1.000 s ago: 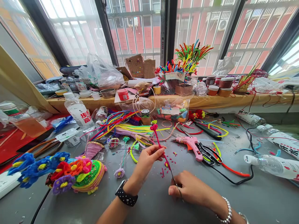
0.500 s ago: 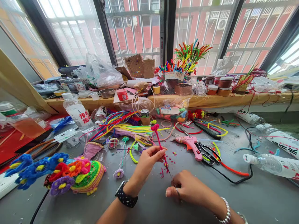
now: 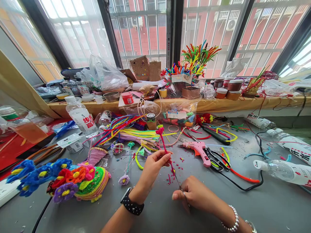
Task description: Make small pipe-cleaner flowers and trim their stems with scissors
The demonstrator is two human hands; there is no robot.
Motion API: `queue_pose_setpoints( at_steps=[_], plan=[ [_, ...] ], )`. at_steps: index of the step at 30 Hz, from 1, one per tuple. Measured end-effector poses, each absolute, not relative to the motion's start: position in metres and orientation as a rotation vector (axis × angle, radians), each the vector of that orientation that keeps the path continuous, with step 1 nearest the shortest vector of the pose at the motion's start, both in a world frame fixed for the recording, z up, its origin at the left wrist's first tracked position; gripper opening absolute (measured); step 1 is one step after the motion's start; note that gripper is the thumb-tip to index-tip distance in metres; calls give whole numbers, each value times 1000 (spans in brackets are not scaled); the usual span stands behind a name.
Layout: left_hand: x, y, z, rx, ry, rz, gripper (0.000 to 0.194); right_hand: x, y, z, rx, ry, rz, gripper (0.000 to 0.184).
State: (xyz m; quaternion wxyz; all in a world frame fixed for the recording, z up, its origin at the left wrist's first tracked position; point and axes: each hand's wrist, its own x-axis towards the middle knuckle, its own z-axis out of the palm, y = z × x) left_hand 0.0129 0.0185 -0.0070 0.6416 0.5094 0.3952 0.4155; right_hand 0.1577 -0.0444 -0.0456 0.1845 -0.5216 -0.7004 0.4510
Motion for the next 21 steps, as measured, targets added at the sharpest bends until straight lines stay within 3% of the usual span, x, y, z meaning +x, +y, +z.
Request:
queue_pose_setpoints(
  at_steps=[16, 21],
  plan=[
    [13, 18, -7, 1118, 926, 996, 18, 161, -44, -49, -1444, -1989, 1296, 65],
    [13, 18, -6, 1104, 935, 1004, 18, 160, -44, -47, -1344, -2045, 1247, 72]
  ],
)
